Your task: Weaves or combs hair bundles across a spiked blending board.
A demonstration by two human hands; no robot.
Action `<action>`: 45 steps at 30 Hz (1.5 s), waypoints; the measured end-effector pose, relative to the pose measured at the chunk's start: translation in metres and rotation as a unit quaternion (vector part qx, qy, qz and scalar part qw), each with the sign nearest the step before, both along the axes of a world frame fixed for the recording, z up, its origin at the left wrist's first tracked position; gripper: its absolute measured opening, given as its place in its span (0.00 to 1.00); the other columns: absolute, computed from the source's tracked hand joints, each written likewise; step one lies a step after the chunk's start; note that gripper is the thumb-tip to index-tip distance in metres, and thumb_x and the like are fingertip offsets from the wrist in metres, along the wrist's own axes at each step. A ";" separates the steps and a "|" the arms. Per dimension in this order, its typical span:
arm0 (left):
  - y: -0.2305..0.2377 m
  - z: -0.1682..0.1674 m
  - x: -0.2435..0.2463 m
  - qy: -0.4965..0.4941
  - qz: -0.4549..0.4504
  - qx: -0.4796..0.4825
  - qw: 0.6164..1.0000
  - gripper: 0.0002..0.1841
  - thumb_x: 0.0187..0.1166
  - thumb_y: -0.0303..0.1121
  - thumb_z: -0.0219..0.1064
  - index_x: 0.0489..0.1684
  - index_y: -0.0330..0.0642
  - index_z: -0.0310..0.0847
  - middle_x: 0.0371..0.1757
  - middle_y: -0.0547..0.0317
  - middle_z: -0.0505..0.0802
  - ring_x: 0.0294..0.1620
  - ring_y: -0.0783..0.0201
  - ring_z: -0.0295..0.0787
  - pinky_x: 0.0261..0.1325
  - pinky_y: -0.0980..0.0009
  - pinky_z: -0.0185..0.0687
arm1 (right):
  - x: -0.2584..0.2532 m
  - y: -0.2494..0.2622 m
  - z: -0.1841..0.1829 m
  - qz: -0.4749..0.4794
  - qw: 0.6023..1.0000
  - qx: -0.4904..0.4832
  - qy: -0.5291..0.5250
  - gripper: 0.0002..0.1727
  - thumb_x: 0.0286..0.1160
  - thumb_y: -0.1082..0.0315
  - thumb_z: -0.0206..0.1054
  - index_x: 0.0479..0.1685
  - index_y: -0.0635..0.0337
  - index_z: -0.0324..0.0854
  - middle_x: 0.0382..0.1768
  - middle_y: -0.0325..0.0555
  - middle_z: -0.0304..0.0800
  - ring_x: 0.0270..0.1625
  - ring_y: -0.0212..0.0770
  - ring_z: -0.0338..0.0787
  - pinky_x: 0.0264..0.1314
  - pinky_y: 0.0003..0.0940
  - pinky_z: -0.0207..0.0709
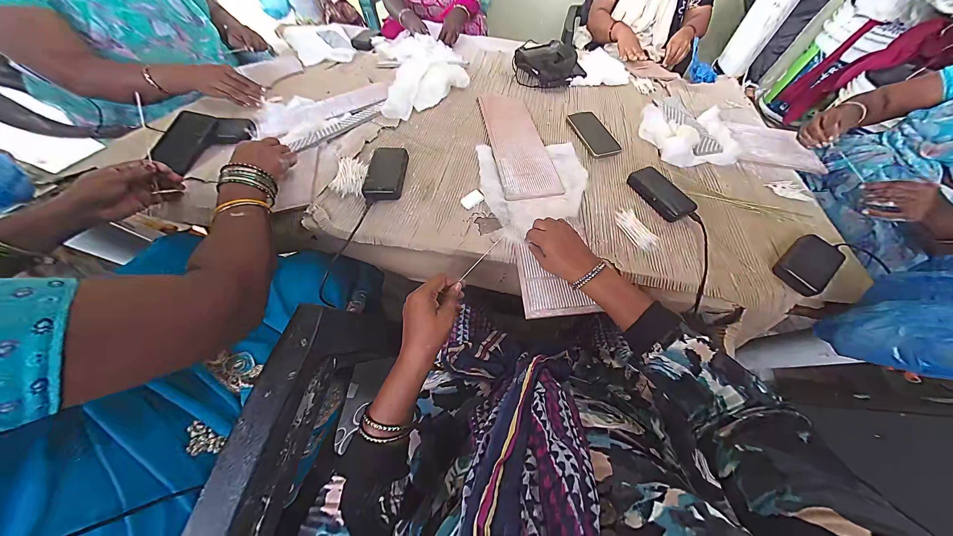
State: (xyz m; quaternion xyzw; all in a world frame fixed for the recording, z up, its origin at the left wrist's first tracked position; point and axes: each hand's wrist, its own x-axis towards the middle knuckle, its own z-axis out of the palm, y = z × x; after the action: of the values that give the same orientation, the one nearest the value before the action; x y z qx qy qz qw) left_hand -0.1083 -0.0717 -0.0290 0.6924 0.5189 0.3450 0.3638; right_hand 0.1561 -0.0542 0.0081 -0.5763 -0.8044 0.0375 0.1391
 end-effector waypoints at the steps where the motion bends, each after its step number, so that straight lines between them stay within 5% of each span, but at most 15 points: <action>1: 0.001 -0.001 0.001 -0.002 0.000 -0.003 1.000 0.10 0.86 0.28 0.60 0.47 0.35 0.88 0.38 0.58 0.96 0.34 0.71 0.92 0.45 0.70 0.89 | 0.004 -0.007 -0.006 0.011 1.000 0.007 0.004 0.07 0.76 0.75 0.67 0.37 0.69 0.90 0.39 0.61 0.89 0.47 0.62 0.90 0.53 0.58 0.80; 4: 0.003 -0.007 0.006 -0.011 -0.006 -0.007 1.000 0.10 0.86 0.28 0.60 0.47 0.35 0.89 0.37 0.57 0.96 0.34 0.70 0.92 0.45 0.69 0.88 | 0.013 -0.043 -0.010 0.030 0.996 -0.024 0.078 0.09 0.77 0.75 0.65 0.37 0.70 0.90 0.36 0.59 0.90 0.42 0.56 0.92 0.50 0.51 0.84; 7: 0.000 -0.006 0.015 -0.027 -0.022 -0.017 0.999 0.09 0.86 0.26 0.61 0.47 0.34 0.88 0.37 0.55 0.95 0.33 0.69 0.93 0.44 0.68 0.89 | 0.030 -0.073 0.002 0.006 0.961 -0.160 0.227 0.09 0.79 0.72 0.64 0.40 0.69 0.88 0.37 0.50 0.87 0.38 0.37 0.83 0.46 0.34 0.77; 11: -0.006 0.011 0.039 -0.132 -0.079 -0.063 0.986 0.11 0.87 0.22 0.54 0.55 0.33 0.82 0.30 0.62 0.85 0.23 0.77 0.77 0.30 0.80 0.74 | 0.059 -0.073 0.015 0.003 0.822 -0.305 0.481 0.09 0.76 0.76 0.60 0.31 0.56 0.81 0.26 0.28 0.83 0.30 0.19 0.80 0.38 0.17 0.75; 13: -0.010 0.026 0.058 -0.203 -0.119 -0.116 0.965 0.13 0.87 0.22 0.49 0.55 0.35 0.81 0.24 0.71 0.76 0.19 0.81 0.64 0.25 0.84 0.60 | 0.066 -0.064 0.014 0.026 0.771 -0.334 0.541 0.13 0.76 0.75 0.57 0.26 0.50 0.81 0.22 0.25 0.85 0.26 0.19 0.82 0.33 0.16 0.76; 17: 0.000 0.043 0.089 -0.232 -0.178 -0.203 0.935 0.13 0.92 0.34 0.54 0.56 0.38 0.83 0.18 0.73 0.69 0.15 0.81 0.59 0.19 0.85 0.55 | 0.071 -0.050 -0.001 0.066 0.745 -0.341 0.570 0.11 0.74 0.72 0.60 0.25 0.51 0.83 0.23 0.31 0.84 0.26 0.23 0.82 0.32 0.19 0.77; 21: 0.023 0.035 0.105 -0.219 -0.241 -0.280 0.903 0.06 0.85 0.26 0.63 0.39 0.38 0.85 0.17 0.72 0.77 0.12 0.83 0.62 0.16 0.87 0.56 | 0.076 -0.045 -0.006 0.072 0.742 -0.326 0.581 0.10 0.75 0.71 0.60 0.26 0.51 0.82 0.23 0.31 0.84 0.27 0.23 0.82 0.33 0.19 0.77; 24: 0.026 0.030 0.111 -0.202 -0.207 -0.240 0.927 0.10 0.82 0.23 0.66 0.27 0.39 0.82 0.17 0.70 0.78 0.12 0.81 0.61 0.16 0.85 0.57 | 0.079 -0.046 -0.012 0.065 0.745 -0.310 0.587 0.08 0.78 0.67 0.61 0.31 0.51 0.83 0.25 0.33 0.84 0.27 0.24 0.82 0.32 0.20 0.77; 27: 0.029 0.031 0.117 -0.191 -0.156 -0.201 0.948 0.10 0.80 0.23 0.69 0.25 0.37 0.83 0.16 0.69 0.78 0.13 0.80 0.62 0.18 0.84 0.57 | 0.074 -0.041 -0.021 0.043 0.757 -0.276 0.591 0.04 0.75 0.67 0.69 0.44 0.53 0.85 0.30 0.33 0.88 0.27 0.23 0.82 0.30 0.19 0.77; 30: 0.028 0.034 0.119 -0.175 -0.126 -0.184 0.959 0.09 0.80 0.26 0.70 0.27 0.37 0.84 0.17 0.68 0.78 0.14 0.79 0.63 0.19 0.83 0.58 | 0.064 -0.042 -0.024 -0.012 0.782 -0.195 0.592 0.04 0.71 0.75 0.71 0.33 0.55 0.85 0.24 0.33 0.85 0.22 0.22 0.76 0.25 0.17 0.70; 34: 0.050 0.036 0.123 -0.063 -0.068 -0.095 0.991 0.09 0.82 0.32 0.70 0.33 0.36 0.85 0.22 0.62 0.77 0.21 0.72 0.65 0.28 0.72 0.62 | 0.078 -0.045 -0.019 -0.051 0.779 -0.181 0.599 0.06 0.74 0.74 0.69 0.32 0.52 0.85 0.24 0.31 0.84 0.21 0.21 0.75 0.25 0.16 0.69; 36: 0.079 0.034 0.129 0.037 -0.035 -0.062 0.997 0.11 0.82 0.35 0.70 0.39 0.34 0.90 0.30 0.50 0.87 0.31 0.56 0.79 0.41 0.52 0.75 | 0.089 -0.044 -0.017 -0.079 0.778 -0.193 0.592 0.05 0.76 0.72 0.68 0.33 0.52 0.85 0.25 0.30 0.85 0.21 0.20 0.75 0.24 0.15 0.69; 38: 0.083 0.042 0.129 0.126 -0.048 -0.059 0.989 0.15 0.85 0.38 0.67 0.58 0.36 0.88 0.47 0.35 0.92 0.51 0.36 0.88 0.55 0.33 0.78 | 0.095 -0.043 -0.014 -0.093 0.779 -0.203 0.587 0.06 0.76 0.72 0.68 0.33 0.53 0.85 0.25 0.32 0.86 0.22 0.21 0.76 0.26 0.16 0.72; 40: 0.095 0.038 0.134 0.198 -0.066 -0.089 0.974 0.27 0.85 0.43 0.67 0.82 0.46 0.73 0.60 0.33 0.91 0.62 0.33 0.88 0.64 0.30 0.77 | 0.099 -0.042 -0.014 -0.088 0.793 -0.208 0.566 0.03 0.74 0.73 0.70 0.34 0.54 0.86 0.25 0.33 0.85 0.22 0.22 0.76 0.25 0.17 0.71; 45: 0.081 0.039 0.125 0.133 -0.078 -0.044 0.987 0.30 0.89 0.39 0.62 0.88 0.44 0.60 0.35 0.39 0.87 0.38 0.38 0.85 0.47 0.36 0.78 | 0.083 -0.027 0.004 -0.061 0.845 -0.262 0.462 0.03 0.69 0.79 0.73 0.34 0.62 0.87 0.22 0.33 0.84 0.22 0.22 0.76 0.26 0.18 0.70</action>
State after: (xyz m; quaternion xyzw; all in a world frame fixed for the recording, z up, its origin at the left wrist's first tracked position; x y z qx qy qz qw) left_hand 0.0165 0.0090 0.0098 0.7537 0.5214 0.1975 0.3478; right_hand 0.2394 -0.0812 0.0118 -0.5554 -0.5705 0.5004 0.3400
